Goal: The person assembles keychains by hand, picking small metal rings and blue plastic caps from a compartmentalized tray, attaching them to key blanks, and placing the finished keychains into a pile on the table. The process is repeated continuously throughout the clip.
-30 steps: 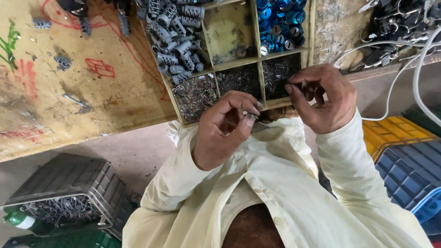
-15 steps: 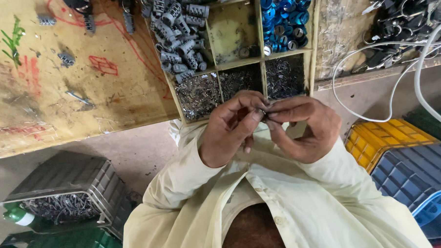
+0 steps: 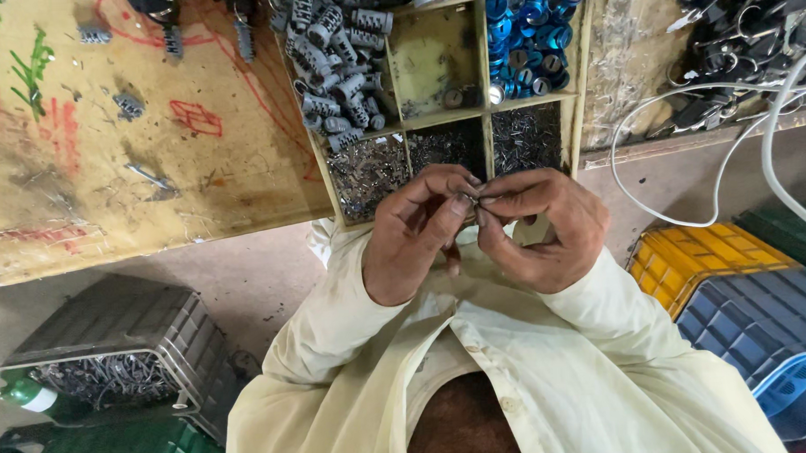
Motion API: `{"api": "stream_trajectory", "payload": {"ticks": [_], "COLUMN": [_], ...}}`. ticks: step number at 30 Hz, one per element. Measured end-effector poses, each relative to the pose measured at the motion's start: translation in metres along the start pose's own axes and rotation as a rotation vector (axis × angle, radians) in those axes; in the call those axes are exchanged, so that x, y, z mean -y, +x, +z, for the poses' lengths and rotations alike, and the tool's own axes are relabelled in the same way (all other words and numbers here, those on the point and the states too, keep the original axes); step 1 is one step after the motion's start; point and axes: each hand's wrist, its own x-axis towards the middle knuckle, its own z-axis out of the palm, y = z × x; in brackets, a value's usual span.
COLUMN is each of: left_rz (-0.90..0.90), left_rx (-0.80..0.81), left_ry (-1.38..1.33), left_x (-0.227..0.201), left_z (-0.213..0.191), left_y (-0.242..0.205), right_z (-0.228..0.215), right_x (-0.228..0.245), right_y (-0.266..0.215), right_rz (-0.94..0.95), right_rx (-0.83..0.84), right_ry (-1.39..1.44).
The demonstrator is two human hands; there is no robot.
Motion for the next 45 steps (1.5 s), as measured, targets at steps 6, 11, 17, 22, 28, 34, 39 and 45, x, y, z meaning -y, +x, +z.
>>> {"api": "stream_trajectory", "payload": {"ticks": [6,11,17,22,28,34,39,45], "left_rz": [0.054,0.255,0.32,0.054,0.131,0.099,0.078,0.063], "left_rx": [-0.137,-0.183,-0.21,-0.067,-0.203,-0.125,-0.09,-0.22], "left_ry": [0.121,0.482,0.683,0.23,0.608,0.409,0.347,0.196], "left_x": [-0.003,-0.014,-0.027,-0.038,-0.047,-0.05,-0.04,-0.035], "left_z": [0.007,0.007,0.001,-0.02,-0.041,-0.067,-0.081,-0.086], "left_y": [-0.004,-0.009,-0.015,-0.014,-0.033,-0.05,-0.059,-0.057], "right_z": [0.005,0.007,0.008,0.006,0.019,0.036,0.051,0.053], "right_x": [-0.006,-0.013,-0.011,-0.002,0.006,0.011,0.006,0.005], "right_y": [-0.004,-0.002,0.005,0.021,0.047,0.057,0.055,0.068], "right_rz": [0.083,0.181,-0.122,-0.345,-0.568,-0.734,-0.394,-0.379], "right_rx": [0.009,0.112,0.062,0.052,0.175,0.229,0.43,0.386], "right_ry": [0.074,0.275,-0.005,-0.134,-0.293,-0.262,0.085,-0.007]}}
